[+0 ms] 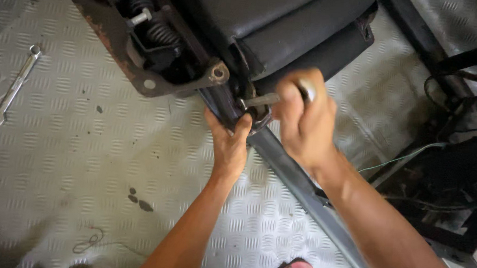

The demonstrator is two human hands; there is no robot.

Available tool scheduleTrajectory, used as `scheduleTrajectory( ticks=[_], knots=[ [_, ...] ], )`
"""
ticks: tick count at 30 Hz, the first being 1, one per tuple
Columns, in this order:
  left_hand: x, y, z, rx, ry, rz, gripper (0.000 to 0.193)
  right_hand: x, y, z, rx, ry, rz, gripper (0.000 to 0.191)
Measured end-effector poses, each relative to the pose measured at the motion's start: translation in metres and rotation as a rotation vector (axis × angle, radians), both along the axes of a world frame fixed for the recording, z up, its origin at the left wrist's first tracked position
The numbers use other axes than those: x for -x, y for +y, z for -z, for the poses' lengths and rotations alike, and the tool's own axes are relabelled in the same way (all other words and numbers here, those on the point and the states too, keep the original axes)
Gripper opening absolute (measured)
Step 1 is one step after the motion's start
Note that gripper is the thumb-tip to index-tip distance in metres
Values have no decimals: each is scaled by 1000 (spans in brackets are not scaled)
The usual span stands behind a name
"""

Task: The person uses a wrench to loosen and remove bolts securing a black motorcycle seat. They first work on one side, then flip the seat over to access and remove bolts from the other side.

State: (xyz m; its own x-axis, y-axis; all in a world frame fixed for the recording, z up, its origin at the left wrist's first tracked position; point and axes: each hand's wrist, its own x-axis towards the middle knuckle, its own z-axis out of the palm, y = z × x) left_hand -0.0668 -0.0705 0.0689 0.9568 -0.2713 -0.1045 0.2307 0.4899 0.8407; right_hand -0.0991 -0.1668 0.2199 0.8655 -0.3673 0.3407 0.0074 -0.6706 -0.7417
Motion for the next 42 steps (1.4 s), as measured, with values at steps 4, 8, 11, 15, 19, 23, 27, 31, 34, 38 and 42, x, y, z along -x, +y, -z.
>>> scheduleTrajectory(
  ticks=[4,8,11,15,19,23,27,31,34,38,42],
  knots=[
    [1,0,0,35,36,5,92,-68,3,-31,198,27,-45,25],
    [0,0,3,14,-17,-1,94,-123,13,-38,385,119,-7,35],
    [-2,1,5,26,-4,14,97,-125,11,-40,343,128,-92,37],
    [-4,1,4,3,-36,14,101,-116,2,-35,271,9,62,36],
    [-4,1,3,45,-6,30,104,-90,-13,-42,223,-131,175,34],
    [-4,2,2,30,38,59,102,-39,-13,-36,170,-201,79,32],
    [-3,3,3,40,-11,39,99,12,-12,-22,122,-180,-23,35],
    [-1,2,4,-45,-13,27,98,33,-11,2,108,-191,-29,37],
    [-1,1,6,19,15,33,97,43,-12,18,42,-234,-66,38],
    [-1,-1,7,15,-44,1,93,51,-16,28,-1,-240,-59,39],
    [1,0,5,41,-8,1,88,47,-19,24,50,-206,-89,36]
  ],
)
